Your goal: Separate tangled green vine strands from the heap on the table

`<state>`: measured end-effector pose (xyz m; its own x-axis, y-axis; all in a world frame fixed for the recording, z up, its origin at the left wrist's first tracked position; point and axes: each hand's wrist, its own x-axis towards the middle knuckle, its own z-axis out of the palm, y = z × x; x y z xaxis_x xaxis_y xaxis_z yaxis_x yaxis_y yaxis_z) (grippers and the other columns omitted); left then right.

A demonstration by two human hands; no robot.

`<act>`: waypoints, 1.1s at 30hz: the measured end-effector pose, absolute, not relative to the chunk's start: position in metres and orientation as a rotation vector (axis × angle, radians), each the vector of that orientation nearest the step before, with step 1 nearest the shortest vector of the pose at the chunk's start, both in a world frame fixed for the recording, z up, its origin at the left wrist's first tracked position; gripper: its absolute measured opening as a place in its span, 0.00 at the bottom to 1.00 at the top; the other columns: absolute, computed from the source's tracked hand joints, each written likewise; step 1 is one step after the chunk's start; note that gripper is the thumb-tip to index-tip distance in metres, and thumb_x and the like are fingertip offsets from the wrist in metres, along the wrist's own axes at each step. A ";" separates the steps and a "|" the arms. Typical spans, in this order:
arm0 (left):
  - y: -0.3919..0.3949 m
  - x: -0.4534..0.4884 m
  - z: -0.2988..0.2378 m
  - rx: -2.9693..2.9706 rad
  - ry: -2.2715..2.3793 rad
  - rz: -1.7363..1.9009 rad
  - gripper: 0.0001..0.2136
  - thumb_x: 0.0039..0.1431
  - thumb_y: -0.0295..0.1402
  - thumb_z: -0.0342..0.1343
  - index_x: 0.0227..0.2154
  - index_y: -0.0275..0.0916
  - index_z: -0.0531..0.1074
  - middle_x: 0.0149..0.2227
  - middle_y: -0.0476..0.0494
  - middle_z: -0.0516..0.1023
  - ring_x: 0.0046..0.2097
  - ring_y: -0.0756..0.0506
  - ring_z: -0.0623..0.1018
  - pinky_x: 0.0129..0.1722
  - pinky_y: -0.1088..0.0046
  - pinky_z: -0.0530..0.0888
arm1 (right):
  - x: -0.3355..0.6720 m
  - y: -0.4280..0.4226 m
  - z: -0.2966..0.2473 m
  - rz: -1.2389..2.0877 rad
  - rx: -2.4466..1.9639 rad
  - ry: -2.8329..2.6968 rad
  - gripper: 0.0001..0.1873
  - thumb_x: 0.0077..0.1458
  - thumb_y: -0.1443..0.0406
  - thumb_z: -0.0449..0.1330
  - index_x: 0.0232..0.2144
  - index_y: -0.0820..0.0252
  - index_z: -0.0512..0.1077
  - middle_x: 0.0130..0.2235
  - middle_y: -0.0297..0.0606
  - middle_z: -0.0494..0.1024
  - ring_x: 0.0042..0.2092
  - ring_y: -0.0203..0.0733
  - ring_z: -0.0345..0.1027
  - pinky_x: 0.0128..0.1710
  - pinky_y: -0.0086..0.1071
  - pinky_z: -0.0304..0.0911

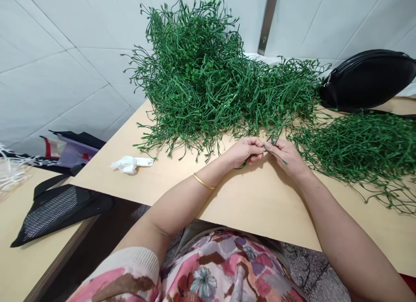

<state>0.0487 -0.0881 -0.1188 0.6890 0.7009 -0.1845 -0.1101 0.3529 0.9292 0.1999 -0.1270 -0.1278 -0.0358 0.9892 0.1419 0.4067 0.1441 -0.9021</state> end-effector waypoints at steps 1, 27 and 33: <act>-0.087 0.048 -0.118 1.032 0.578 0.547 0.07 0.48 0.24 0.54 0.23 0.36 0.60 0.16 0.53 0.66 0.14 0.58 0.59 0.14 0.83 0.55 | 0.199 -0.127 -0.127 0.980 -1.327 -1.463 0.20 0.49 0.51 0.57 0.17 0.59 0.61 0.19 0.30 0.60 0.23 0.32 0.51 0.24 0.30 0.49; -0.092 0.046 -0.109 1.237 0.649 0.478 0.07 0.53 0.26 0.52 0.21 0.34 0.62 0.16 0.55 0.59 0.14 0.59 0.52 0.13 0.83 0.48 | 0.188 -0.133 -0.117 0.493 -1.479 -1.584 0.18 0.52 0.58 0.53 0.15 0.58 0.57 0.18 0.31 0.59 0.23 0.34 0.52 0.26 0.32 0.50; -0.097 0.046 -0.104 0.929 0.381 0.457 0.05 0.51 0.30 0.56 0.26 0.33 0.67 0.16 0.56 0.58 0.15 0.60 0.50 0.14 0.84 0.47 | 0.222 -0.116 -0.116 0.934 -1.139 -0.846 0.21 0.44 0.51 0.61 0.19 0.56 0.55 0.16 0.23 0.51 0.18 0.29 0.47 0.22 0.30 0.57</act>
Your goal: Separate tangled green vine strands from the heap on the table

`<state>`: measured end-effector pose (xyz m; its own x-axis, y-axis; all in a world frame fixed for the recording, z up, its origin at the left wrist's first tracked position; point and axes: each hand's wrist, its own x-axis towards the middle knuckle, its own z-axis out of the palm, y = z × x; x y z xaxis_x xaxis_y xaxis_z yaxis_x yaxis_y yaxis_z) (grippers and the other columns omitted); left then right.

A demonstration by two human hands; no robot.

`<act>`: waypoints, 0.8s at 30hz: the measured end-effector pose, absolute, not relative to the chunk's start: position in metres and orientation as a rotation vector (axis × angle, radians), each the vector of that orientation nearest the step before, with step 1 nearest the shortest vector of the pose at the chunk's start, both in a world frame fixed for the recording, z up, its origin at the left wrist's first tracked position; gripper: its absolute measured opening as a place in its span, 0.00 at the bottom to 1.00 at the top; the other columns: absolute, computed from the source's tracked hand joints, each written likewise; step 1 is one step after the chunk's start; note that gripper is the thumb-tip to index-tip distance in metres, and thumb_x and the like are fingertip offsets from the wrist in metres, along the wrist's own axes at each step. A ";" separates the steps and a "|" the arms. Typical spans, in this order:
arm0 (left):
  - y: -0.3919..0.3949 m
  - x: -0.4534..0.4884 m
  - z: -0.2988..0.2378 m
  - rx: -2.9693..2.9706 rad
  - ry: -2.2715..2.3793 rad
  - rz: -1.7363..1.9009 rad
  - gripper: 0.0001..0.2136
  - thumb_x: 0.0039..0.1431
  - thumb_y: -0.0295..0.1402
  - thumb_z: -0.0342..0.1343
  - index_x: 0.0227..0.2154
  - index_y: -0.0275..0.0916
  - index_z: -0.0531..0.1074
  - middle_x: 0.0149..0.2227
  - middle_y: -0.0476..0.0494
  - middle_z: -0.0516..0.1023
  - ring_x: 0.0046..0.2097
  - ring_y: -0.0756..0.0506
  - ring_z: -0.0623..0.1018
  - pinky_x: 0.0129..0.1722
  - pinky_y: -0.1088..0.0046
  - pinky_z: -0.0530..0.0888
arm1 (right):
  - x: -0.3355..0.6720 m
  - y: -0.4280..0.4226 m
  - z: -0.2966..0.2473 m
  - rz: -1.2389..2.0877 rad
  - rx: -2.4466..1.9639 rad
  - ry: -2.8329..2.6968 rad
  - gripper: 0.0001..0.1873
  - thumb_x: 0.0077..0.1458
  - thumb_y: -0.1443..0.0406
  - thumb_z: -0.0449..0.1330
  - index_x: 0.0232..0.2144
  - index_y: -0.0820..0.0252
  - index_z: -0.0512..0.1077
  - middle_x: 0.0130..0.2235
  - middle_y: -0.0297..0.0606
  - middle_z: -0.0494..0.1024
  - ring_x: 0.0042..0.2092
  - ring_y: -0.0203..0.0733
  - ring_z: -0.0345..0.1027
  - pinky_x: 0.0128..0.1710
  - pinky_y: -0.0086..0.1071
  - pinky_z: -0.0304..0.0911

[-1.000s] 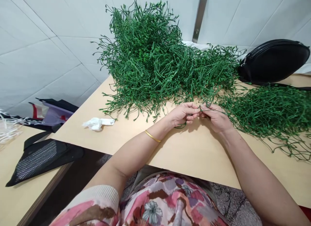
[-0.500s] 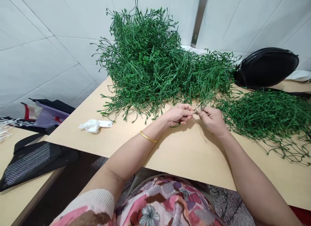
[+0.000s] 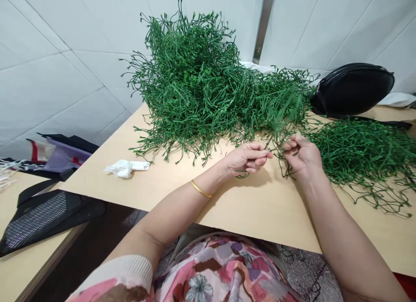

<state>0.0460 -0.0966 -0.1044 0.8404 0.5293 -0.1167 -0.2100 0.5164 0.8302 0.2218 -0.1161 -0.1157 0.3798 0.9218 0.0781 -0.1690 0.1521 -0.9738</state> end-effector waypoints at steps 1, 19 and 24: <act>-0.096 0.046 -0.105 0.942 0.412 0.479 0.05 0.51 0.30 0.56 0.26 0.33 0.67 0.16 0.56 0.59 0.15 0.60 0.50 0.14 0.84 0.47 | 0.229 -0.115 -0.114 0.910 -1.121 -0.819 0.22 0.45 0.50 0.60 0.20 0.56 0.55 0.17 0.23 0.51 0.17 0.28 0.46 0.22 0.30 0.59; -0.095 0.051 -0.116 0.798 0.606 0.515 0.05 0.54 0.27 0.50 0.24 0.35 0.62 0.17 0.54 0.61 0.14 0.59 0.51 0.14 0.84 0.48 | 0.183 -0.139 -0.115 0.293 -1.411 -1.705 0.09 0.57 0.63 0.51 0.30 0.59 0.69 0.29 0.38 0.72 0.31 0.38 0.65 0.32 0.31 0.58; -0.095 0.051 -0.116 0.780 0.534 0.537 0.06 0.53 0.28 0.51 0.24 0.35 0.61 0.18 0.53 0.63 0.15 0.58 0.55 0.14 0.84 0.52 | 0.187 -0.133 -0.120 0.768 -1.389 -1.544 0.13 0.57 0.55 0.50 0.30 0.58 0.64 0.24 0.31 0.69 0.24 0.33 0.58 0.25 0.28 0.53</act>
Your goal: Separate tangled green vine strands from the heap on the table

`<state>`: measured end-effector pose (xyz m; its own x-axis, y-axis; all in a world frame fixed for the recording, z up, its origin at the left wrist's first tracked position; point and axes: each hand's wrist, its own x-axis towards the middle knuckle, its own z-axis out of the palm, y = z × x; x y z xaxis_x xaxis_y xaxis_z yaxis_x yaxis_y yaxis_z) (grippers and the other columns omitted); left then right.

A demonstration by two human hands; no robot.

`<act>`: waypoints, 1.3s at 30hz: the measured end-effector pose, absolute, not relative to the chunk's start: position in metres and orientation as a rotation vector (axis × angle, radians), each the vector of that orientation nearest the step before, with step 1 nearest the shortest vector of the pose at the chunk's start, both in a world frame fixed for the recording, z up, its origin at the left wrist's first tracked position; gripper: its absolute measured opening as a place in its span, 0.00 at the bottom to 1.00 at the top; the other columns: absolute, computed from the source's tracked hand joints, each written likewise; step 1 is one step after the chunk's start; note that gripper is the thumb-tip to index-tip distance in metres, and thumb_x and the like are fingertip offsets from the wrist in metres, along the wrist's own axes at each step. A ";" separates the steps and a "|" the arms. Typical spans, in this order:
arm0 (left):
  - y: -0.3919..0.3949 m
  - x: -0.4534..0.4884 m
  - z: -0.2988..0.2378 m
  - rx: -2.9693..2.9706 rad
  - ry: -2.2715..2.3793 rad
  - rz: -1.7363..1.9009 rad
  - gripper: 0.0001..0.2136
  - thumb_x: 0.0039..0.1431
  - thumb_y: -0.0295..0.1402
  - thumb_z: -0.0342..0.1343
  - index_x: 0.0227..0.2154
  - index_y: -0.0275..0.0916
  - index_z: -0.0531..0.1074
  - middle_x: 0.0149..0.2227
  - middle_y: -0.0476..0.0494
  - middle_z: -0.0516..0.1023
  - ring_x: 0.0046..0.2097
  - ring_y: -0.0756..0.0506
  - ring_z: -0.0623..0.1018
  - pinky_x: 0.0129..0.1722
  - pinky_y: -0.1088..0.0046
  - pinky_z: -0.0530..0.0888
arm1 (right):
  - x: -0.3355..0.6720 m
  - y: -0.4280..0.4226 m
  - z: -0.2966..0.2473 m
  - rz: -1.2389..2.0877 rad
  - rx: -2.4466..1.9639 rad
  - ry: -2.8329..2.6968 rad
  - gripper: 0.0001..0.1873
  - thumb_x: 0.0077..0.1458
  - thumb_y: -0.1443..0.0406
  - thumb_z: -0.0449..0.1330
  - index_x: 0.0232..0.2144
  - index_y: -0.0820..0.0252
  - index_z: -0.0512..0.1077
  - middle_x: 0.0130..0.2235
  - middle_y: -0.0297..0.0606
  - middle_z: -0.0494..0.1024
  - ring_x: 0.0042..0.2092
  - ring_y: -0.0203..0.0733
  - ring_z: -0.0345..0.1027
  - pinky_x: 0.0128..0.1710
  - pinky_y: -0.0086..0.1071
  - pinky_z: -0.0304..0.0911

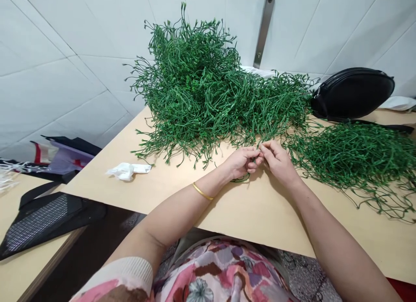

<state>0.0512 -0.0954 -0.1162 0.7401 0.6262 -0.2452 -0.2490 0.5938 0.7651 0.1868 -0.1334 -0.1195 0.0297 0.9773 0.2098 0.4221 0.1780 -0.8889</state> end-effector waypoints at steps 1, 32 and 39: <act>-0.096 0.052 -0.116 0.811 0.557 0.561 0.06 0.54 0.28 0.50 0.23 0.35 0.60 0.18 0.53 0.63 0.15 0.58 0.55 0.14 0.83 0.52 | 0.188 -0.133 -0.120 0.828 -1.400 -1.555 0.15 0.57 0.54 0.50 0.28 0.58 0.64 0.23 0.31 0.68 0.23 0.33 0.56 0.24 0.28 0.52; -0.089 0.049 -0.116 0.809 0.518 0.690 0.03 0.55 0.28 0.52 0.28 0.33 0.66 0.17 0.56 0.58 0.15 0.59 0.52 0.15 0.85 0.48 | 0.232 -0.149 -0.091 0.123 -1.727 -1.815 0.10 0.50 0.60 0.56 0.28 0.56 0.76 0.29 0.39 0.76 0.36 0.46 0.63 0.37 0.40 0.55; -0.098 0.051 -0.113 0.915 0.562 0.646 0.07 0.53 0.33 0.55 0.27 0.34 0.65 0.17 0.56 0.60 0.14 0.60 0.51 0.14 0.84 0.46 | 0.217 -0.143 -0.098 0.360 -1.613 -1.452 0.16 0.53 0.55 0.54 0.37 0.60 0.72 0.36 0.44 0.77 0.35 0.43 0.67 0.35 0.39 0.60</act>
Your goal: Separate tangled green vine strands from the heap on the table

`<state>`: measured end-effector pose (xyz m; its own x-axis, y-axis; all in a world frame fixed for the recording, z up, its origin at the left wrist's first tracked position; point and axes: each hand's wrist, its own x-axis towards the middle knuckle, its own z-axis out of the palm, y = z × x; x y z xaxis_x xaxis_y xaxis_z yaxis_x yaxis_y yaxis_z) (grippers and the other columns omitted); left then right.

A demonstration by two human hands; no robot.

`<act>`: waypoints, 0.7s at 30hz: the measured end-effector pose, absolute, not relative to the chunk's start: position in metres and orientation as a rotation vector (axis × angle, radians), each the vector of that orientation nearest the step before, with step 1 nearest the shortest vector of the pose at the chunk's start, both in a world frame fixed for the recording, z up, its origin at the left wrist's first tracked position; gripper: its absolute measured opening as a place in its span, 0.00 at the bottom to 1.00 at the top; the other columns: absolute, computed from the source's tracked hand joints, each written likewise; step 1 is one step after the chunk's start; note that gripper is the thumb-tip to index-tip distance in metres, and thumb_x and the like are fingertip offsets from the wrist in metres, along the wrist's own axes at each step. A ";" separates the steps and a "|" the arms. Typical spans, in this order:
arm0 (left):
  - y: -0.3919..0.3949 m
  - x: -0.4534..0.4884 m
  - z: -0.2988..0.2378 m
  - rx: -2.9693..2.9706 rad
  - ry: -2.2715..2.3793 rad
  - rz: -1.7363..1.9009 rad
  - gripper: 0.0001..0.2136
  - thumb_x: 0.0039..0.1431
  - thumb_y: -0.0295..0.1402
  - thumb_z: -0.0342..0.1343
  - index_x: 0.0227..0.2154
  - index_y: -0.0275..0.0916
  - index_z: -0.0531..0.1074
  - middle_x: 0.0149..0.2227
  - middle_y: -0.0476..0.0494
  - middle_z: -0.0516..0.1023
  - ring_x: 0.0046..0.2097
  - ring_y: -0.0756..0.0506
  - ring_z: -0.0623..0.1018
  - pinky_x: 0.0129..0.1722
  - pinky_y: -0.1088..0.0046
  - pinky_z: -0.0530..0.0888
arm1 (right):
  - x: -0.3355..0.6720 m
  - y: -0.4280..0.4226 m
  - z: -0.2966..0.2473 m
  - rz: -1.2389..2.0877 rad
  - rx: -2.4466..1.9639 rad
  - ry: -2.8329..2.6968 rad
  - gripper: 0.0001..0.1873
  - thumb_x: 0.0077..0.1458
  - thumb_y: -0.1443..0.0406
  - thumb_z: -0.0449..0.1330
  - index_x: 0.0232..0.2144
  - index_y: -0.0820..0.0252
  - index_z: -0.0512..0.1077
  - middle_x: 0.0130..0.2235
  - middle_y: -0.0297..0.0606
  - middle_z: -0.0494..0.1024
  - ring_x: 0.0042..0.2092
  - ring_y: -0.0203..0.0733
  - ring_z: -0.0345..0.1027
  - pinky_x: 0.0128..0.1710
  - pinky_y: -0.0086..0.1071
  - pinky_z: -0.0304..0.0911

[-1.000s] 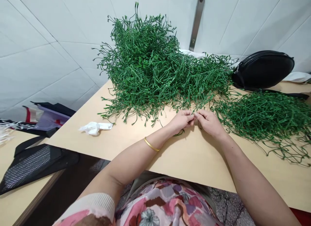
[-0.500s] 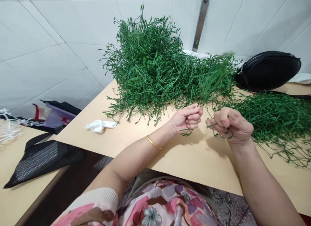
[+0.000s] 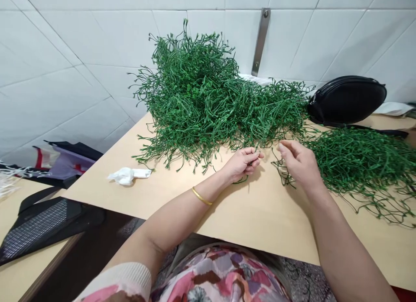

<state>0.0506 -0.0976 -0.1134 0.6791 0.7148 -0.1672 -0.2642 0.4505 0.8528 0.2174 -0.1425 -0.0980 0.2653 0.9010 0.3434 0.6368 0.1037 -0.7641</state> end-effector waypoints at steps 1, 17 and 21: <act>-0.099 0.051 -0.114 0.929 0.553 0.627 0.07 0.53 0.33 0.55 0.27 0.34 0.66 0.16 0.56 0.60 0.14 0.60 0.52 0.14 0.84 0.46 | 0.215 -0.141 -0.098 0.565 -1.544 -1.356 0.18 0.51 0.54 0.56 0.39 0.60 0.70 0.35 0.43 0.77 0.33 0.41 0.68 0.33 0.37 0.61; -0.104 0.057 -0.114 0.801 0.689 0.622 0.08 0.49 0.22 0.55 0.31 0.35 0.62 0.23 0.45 0.75 0.24 0.50 0.75 0.28 0.73 0.72 | 0.192 -0.141 -0.111 0.459 -1.531 -1.463 0.10 0.50 0.63 0.56 0.36 0.58 0.62 0.19 0.24 0.61 0.21 0.32 0.54 0.24 0.28 0.52; -0.110 0.059 -0.109 0.843 0.841 0.772 0.15 0.47 0.20 0.53 0.35 0.39 0.57 0.17 0.54 0.70 0.15 0.55 0.65 0.18 0.82 0.60 | 0.191 -0.142 -0.110 0.223 -1.530 -1.429 0.10 0.49 0.63 0.58 0.34 0.57 0.61 0.19 0.24 0.62 0.21 0.31 0.54 0.25 0.28 0.53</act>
<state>0.0589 -0.1104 -0.1087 0.4504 0.8366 -0.3118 -0.2387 0.4494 0.8609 0.1906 -0.1424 -0.1096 0.2874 0.8356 0.4681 0.6536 0.1862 -0.7336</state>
